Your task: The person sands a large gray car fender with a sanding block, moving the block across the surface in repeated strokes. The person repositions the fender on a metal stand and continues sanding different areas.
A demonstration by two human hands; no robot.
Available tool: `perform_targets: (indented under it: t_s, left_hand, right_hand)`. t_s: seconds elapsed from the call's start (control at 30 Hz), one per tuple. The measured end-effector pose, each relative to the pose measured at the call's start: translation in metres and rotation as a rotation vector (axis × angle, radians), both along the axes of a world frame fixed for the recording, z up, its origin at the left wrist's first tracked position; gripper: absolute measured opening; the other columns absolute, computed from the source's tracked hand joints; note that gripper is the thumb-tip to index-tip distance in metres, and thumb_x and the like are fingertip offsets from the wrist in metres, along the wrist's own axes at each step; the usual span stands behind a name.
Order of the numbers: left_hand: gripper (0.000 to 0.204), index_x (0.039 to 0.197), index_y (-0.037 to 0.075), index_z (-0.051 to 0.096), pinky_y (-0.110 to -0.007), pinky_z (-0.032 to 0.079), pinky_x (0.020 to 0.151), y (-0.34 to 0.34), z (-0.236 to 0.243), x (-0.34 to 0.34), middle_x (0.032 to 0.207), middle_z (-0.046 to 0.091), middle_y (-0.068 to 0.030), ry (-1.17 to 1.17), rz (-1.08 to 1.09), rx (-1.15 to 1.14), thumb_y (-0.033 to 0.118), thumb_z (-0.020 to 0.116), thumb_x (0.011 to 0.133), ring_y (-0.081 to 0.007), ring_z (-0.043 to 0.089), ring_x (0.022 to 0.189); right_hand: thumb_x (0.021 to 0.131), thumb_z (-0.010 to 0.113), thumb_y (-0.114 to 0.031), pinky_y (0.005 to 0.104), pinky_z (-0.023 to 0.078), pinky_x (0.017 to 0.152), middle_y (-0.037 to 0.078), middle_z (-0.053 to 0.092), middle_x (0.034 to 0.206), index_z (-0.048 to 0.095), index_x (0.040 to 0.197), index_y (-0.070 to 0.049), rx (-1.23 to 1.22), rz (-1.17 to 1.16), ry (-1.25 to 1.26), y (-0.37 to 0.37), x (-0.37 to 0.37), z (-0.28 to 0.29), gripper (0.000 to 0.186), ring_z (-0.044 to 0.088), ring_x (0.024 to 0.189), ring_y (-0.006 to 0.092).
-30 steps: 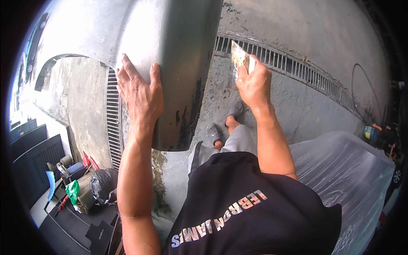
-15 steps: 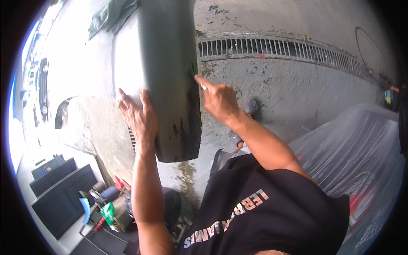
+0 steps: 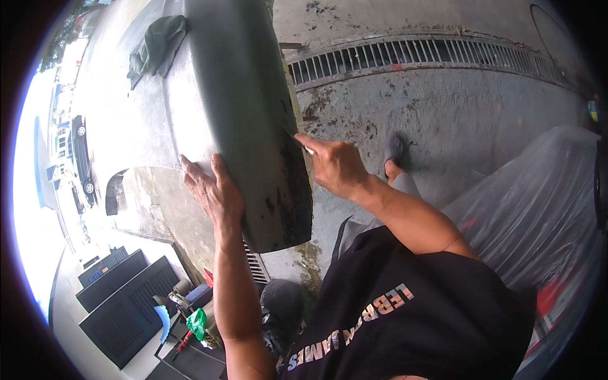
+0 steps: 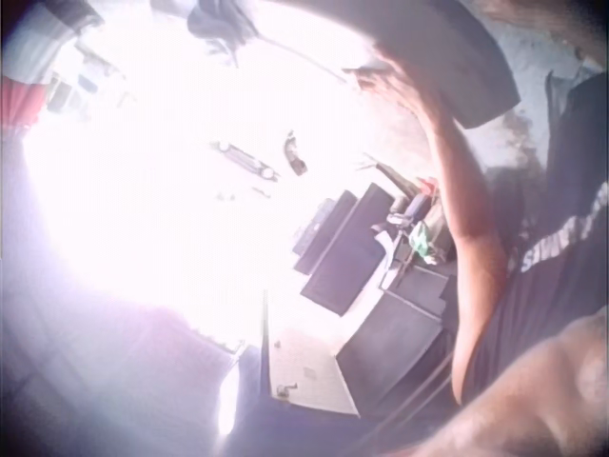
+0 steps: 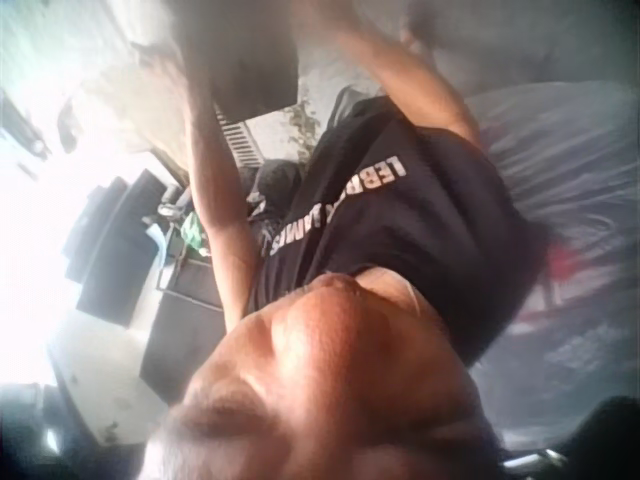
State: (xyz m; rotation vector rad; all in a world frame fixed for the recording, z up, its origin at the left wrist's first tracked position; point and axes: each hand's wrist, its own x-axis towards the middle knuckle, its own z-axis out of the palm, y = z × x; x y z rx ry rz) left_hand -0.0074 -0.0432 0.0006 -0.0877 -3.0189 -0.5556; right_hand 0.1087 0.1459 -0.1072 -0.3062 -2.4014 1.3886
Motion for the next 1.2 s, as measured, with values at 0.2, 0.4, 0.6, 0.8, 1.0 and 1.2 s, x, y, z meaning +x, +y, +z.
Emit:
perform_targets:
  t_s: [0.2, 0.4, 0.6, 0.8, 1.0, 1.2]
  left_hand:
    - [0.089, 0.163, -0.005, 0.016, -0.054, 0.023, 0.124, -0.001, 0.003, 0.001, 0.159, 0.029, -0.0333, -0.041, 0.023, 0.01, 0.053, 0.048, 0.104, -0.0469, 0.029, 0.15]
    - [0.088, 0.164, -0.004, 0.015, -0.054, 0.022, 0.125, 0.008, 0.004, -0.006, 0.162, 0.026, -0.0334, -0.012, -0.043, 0.024, 0.052, 0.048, 0.105, -0.0474, 0.025, 0.152]
    - [0.09, 0.163, 0.0, 0.022, -0.056, 0.034, 0.116, -0.047, -0.041, -0.029, 0.159, 0.035, -0.0312, 0.206, -0.129, -0.069, 0.064, 0.044, 0.104, -0.0471, 0.039, 0.142]
    - [0.095, 0.165, 0.006, 0.024, -0.06, 0.036, 0.115, -0.058, -0.076, -0.063, 0.156, 0.041, -0.0309, 0.175, -0.053, -0.235, 0.076, 0.03, 0.101, -0.047, 0.04, 0.143]
    - [0.093, 0.166, 0.01, 0.021, -0.061, 0.029, 0.12, -0.038, -0.061, -0.048, 0.161, 0.036, -0.0293, 0.138, -0.014, -0.277, 0.075, 0.032, 0.102, -0.0476, 0.031, 0.151]
    - [0.093, 0.167, 0.01, 0.021, -0.06, 0.028, 0.121, -0.055, -0.076, -0.058, 0.165, 0.03, -0.0272, 0.132, 0.047, -0.375, 0.074, 0.035, 0.101, -0.0478, 0.027, 0.153]
  right_hand:
    - [0.089, 0.063, -0.001, 0.0481, 0.059, 0.066, 0.025, 0.072, 0.08, 0.07, 0.13, -0.007, -0.038, -0.095, -0.088, 0.02, -0.042, 0.009, 0.042, 0.073, 0.07, 0.0404]
    - [0.087, 0.067, -0.007, 0.0491, 0.059, 0.064, 0.025, 0.072, 0.078, 0.071, 0.122, -0.003, 0.04, -0.125, -0.095, 0.019, -0.065, 0.002, 0.036, 0.074, 0.07, 0.0391]
    - [0.086, 0.06, -0.002, 0.0477, 0.059, 0.066, 0.022, 0.072, 0.081, 0.069, 0.113, -0.002, 0.086, -0.216, 0.078, 0.042, -0.05, 0.046, 0.029, 0.072, 0.073, 0.0373]
    - [0.097, 0.066, -0.012, 0.0444, 0.058, 0.06, 0.015, 0.068, 0.078, 0.069, 0.097, 0.001, 0.107, -0.254, -0.074, 0.073, 0.027, 0.062, 0.013, 0.069, 0.065, 0.0274]
    - [0.095, 0.069, -0.016, 0.0432, 0.055, 0.067, 0.016, 0.071, 0.084, 0.07, 0.102, 0.0, 0.039, -0.348, -0.06, 0.109, 0.092, 0.101, 0.018, 0.068, 0.068, 0.0299]
    - [0.096, 0.07, -0.02, 0.0403, 0.055, 0.064, 0.016, 0.072, 0.08, 0.069, 0.104, 0.002, -0.067, -0.238, 0.082, 0.141, 0.065, 0.116, 0.023, 0.07, 0.068, 0.0238]
